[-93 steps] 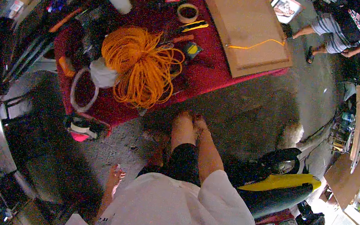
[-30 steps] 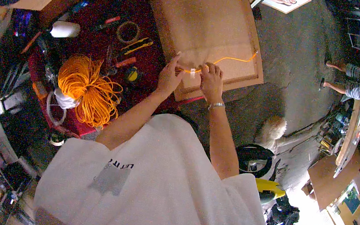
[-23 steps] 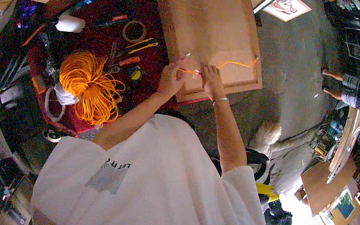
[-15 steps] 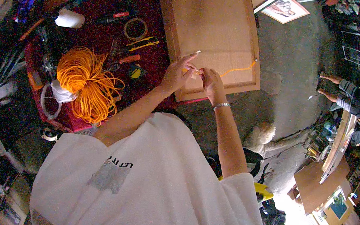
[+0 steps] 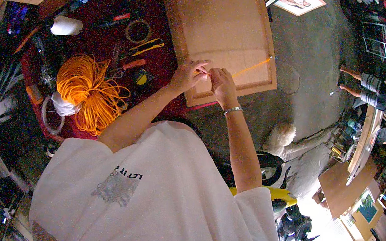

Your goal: The person measures a wooden picture frame, drills holes into it, and attaches an orange rope to create a hanging loop. They use a tape measure, a power drill, and a utility knife to complete the task.

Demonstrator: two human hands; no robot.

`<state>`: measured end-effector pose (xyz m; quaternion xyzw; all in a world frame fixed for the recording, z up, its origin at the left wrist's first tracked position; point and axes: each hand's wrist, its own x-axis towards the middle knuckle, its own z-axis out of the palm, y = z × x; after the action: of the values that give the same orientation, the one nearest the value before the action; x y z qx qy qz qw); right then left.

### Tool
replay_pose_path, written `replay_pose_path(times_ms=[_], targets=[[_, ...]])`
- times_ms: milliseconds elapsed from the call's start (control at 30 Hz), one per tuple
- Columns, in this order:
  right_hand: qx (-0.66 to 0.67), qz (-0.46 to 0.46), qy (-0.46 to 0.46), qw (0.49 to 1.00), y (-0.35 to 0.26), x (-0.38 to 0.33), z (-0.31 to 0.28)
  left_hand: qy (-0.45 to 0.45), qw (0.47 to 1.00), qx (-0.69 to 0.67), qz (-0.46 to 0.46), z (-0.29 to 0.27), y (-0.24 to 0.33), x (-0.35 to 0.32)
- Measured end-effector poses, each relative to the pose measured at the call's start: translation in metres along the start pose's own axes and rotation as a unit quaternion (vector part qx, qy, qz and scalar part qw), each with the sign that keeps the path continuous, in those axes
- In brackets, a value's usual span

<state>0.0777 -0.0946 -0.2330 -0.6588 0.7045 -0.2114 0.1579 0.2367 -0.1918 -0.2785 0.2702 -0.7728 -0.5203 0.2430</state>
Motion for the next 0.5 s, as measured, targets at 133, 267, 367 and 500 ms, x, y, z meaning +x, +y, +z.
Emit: replay_pose_path(times_ms=[133, 267, 367, 500], targets=[[-0.018, 0.003, -0.011, 1.000, -0.008, 0.003, -0.006, -0.033, 0.998, -0.006, 0.052, 0.000, -0.005, 0.009], [-0.022, -0.021, -0.022, 0.999, -0.015, 0.010, -0.013, -0.018, 0.989, 0.066, 0.132, 0.005, -0.009, 0.010], [-0.034, -0.025, -0.030, 0.999, -0.007, 0.002, -0.008, -0.042, 0.991, 0.054, 0.117, 0.003, -0.001, 0.007], [-0.045, -0.020, -0.010, 0.999, -0.011, -0.001, -0.003, -0.116, 0.987, 0.073, 0.078, 0.011, -0.022, 0.022]])
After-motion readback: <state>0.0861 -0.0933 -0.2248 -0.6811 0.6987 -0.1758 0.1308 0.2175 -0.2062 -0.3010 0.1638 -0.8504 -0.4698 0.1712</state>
